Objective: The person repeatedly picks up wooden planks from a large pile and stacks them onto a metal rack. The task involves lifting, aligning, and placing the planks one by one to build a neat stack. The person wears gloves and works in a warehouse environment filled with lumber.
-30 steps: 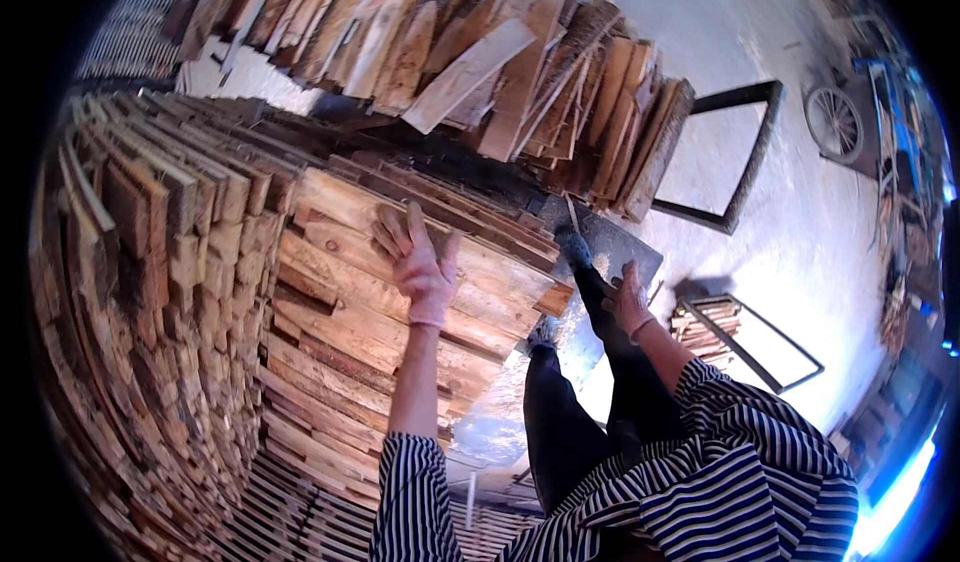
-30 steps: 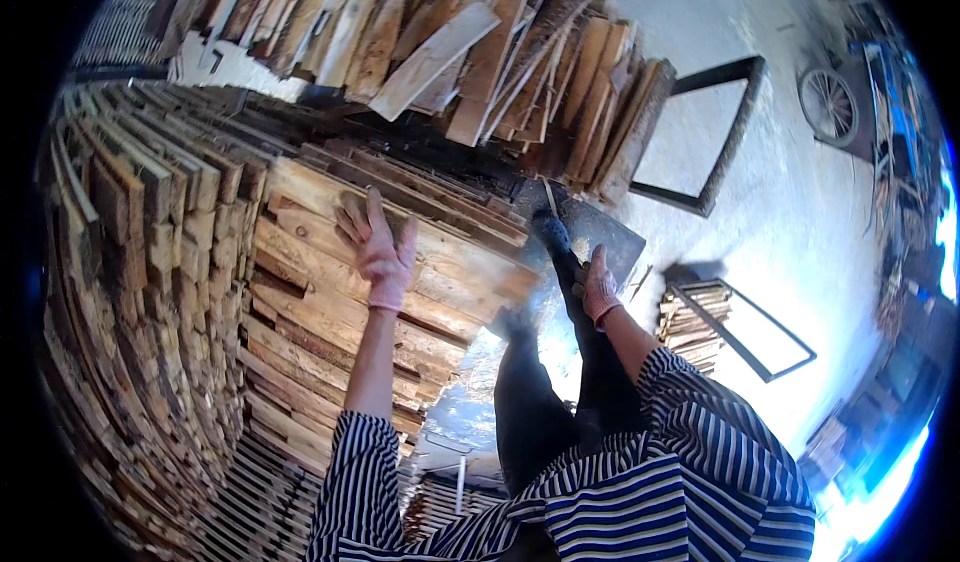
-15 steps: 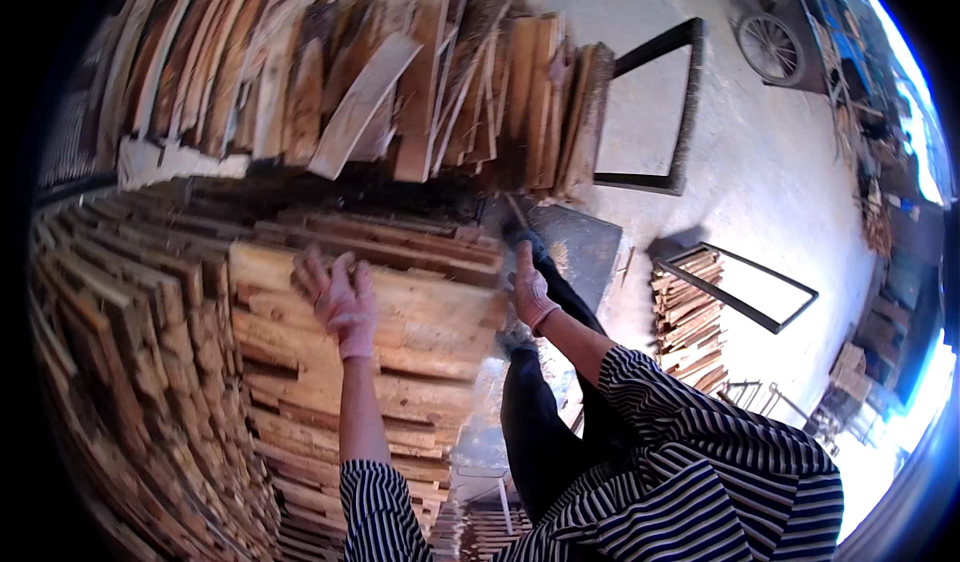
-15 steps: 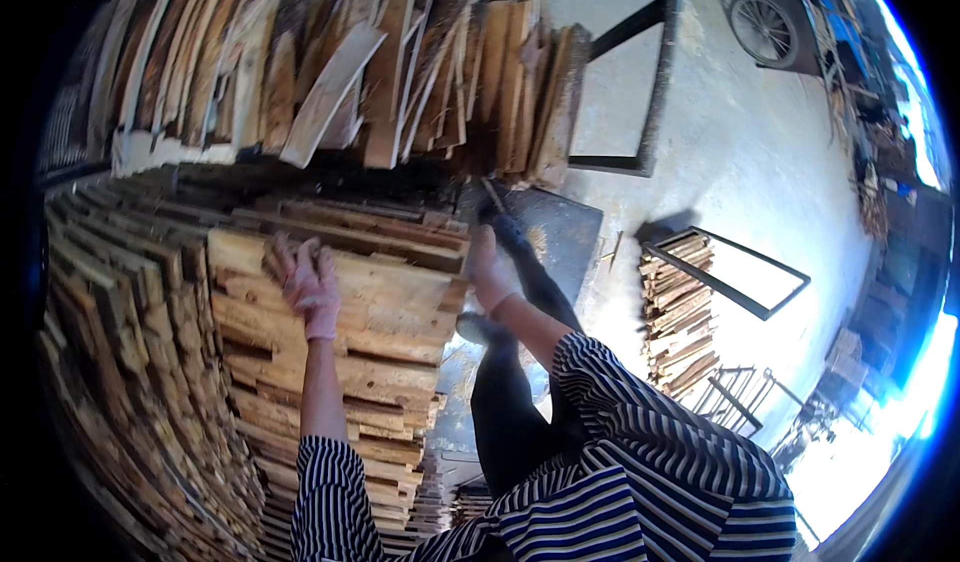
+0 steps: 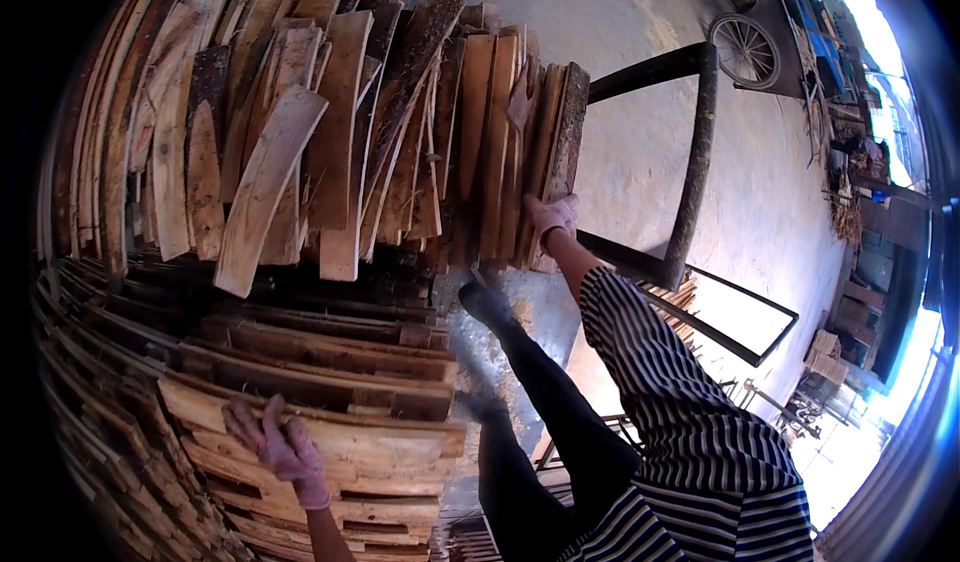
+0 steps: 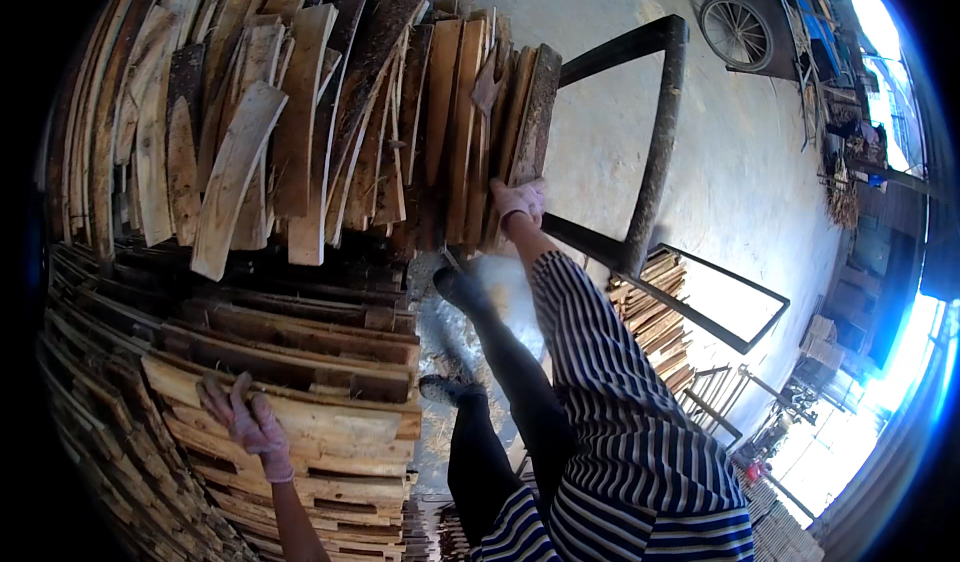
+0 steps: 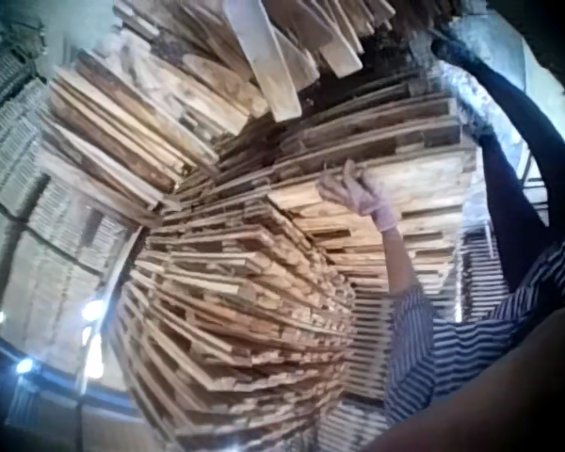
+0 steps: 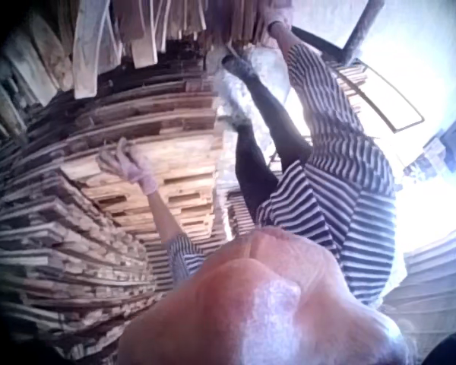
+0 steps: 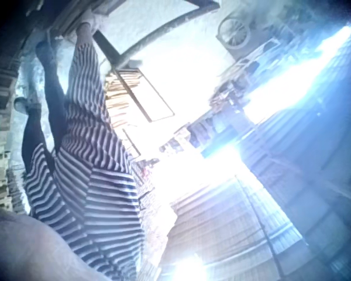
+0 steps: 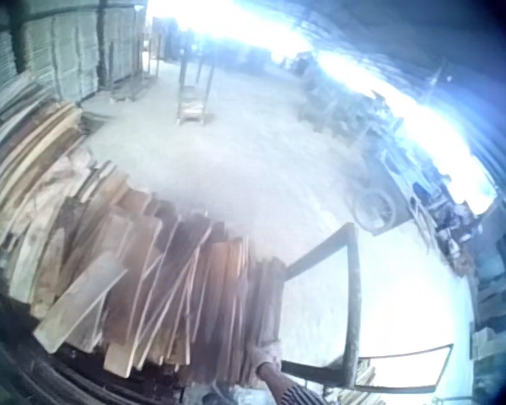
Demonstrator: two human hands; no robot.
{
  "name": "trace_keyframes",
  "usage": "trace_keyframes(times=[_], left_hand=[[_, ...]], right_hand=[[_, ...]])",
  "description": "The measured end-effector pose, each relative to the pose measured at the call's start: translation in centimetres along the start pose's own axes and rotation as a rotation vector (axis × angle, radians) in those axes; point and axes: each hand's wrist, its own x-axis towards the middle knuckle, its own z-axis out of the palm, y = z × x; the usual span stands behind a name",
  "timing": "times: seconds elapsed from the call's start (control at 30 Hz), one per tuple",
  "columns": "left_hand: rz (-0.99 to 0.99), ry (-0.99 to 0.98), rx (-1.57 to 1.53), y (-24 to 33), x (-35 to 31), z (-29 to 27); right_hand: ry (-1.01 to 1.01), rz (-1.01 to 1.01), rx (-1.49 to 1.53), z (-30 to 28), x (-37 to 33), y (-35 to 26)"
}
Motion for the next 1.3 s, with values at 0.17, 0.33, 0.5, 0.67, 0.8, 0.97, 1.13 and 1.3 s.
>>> trace_keyframes(times=[0.17, 0.33, 0.5, 0.67, 0.8, 0.97, 1.13, 1.3], left_hand=[[-0.082, -0.004, -0.059, -1.2, -1.1, 0.9], [-0.070, -0.028, -0.014, -0.9, -0.9, 0.9], [-0.037, -0.014, 0.150, -4.5, -3.3, 1.0], [-0.264, -0.101, -0.372, 8.7, 3.2, -2.0], [-0.450, -0.343, -1.393, 22.7, 2.3, -1.5], [-0.738, -0.361, -1.555, 28.6, -0.9, -1.0], [-1.045, -0.693, -2.079, 23.6, -3.1, -5.8], [-0.878, -0.516, -2.135, 21.0, -6.1, -7.2]], right_hand=[[-0.074, 0.004, -0.109, -0.8, 0.8, -0.4], [-0.346, -0.027, 0.127, -5.5, -0.4, -0.1], [-0.912, 0.047, 0.945, -10.5, -7.6, 0.2], [-1.137, 0.058, 1.201, -17.0, -16.2, 7.8], [-1.067, -0.244, 0.749, -22.9, -25.3, 8.9], [-1.003, -0.475, 0.426, -25.0, -31.0, 11.0], [-1.281, -0.312, 0.661, -25.4, -33.0, 12.5], [-1.105, -0.466, 0.463, -28.0, -37.6, 12.2]])
